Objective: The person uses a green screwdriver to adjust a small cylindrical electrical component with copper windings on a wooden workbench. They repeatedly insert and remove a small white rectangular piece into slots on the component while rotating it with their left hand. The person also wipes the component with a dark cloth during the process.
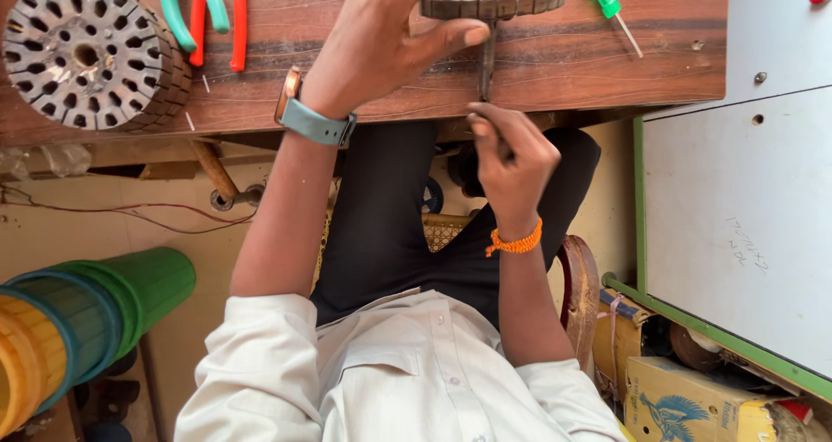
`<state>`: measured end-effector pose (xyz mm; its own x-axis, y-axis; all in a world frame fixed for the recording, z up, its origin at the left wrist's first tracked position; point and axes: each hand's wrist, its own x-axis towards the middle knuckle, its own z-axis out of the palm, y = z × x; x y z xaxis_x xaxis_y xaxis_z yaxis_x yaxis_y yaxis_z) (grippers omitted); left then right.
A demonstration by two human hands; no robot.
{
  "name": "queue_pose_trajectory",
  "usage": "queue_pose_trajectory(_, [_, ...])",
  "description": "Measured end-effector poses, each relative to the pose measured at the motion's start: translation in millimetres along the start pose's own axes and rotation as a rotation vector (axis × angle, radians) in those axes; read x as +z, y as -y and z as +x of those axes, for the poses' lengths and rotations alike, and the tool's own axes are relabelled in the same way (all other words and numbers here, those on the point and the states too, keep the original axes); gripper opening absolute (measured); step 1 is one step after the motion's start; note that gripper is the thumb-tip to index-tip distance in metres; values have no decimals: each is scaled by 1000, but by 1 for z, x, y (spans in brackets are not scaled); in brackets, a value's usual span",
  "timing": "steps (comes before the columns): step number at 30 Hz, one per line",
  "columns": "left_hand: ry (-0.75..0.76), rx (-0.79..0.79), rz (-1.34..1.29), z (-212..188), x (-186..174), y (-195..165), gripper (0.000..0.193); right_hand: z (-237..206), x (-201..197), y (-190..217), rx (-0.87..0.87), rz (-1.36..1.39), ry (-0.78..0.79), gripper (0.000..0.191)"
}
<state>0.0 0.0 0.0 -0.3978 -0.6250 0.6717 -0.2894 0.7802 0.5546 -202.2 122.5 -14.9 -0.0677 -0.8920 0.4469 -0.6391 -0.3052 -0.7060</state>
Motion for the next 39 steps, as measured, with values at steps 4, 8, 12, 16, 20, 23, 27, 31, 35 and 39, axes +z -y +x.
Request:
queue_pose_trajectory(4, [-72, -19, 103, -12, 5, -6, 40, 5, -16, -15, -139, 72, -214, 16])
queue_pose_trajectory(8, [-83, -35, 81, -20, 1, -18, 36, 36, -34, -33, -187, 53, -189, 14])
queue_pose_trajectory(12, [-102, -52, 40, -18, 5, -22, 35, 85, -65, -63, -213, -263, -156, 12])
queue_pose_trajectory(16, [-163, -102, -7, -11, 7, -24, 31, 121, -68, -82, -294, -516, 98, 22])
queue_pose_trajectory(20, [-186, -125, -66, -13, 0, -24, 33, 124, -61, -97, -166, -228, -11, 19])
queue_pose_trajectory(23, [-158, -134, -135, -14, 1, -17, 37, 102, -65, -95, 140, 500, -120, 25])
queue_pose_trajectory(27, [-116, -93, -140, -6, -2, -8, 53, 82, -58, -66, 21, 834, -151, 37])
queue_pose_trajectory(31, [-81, -185, -10, -2, 10, -7, 62, 81, -45, -39, -59, 738, -188, 49])
queue_pose_trajectory(35, [-103, -200, -25, -4, 16, -5, 69, 84, -33, -28, -113, 656, -213, 48])
queue_pose_trajectory(39, [-115, -173, 10, 0, 22, -6, 73, 81, -26, -23, -143, 544, -183, 44])
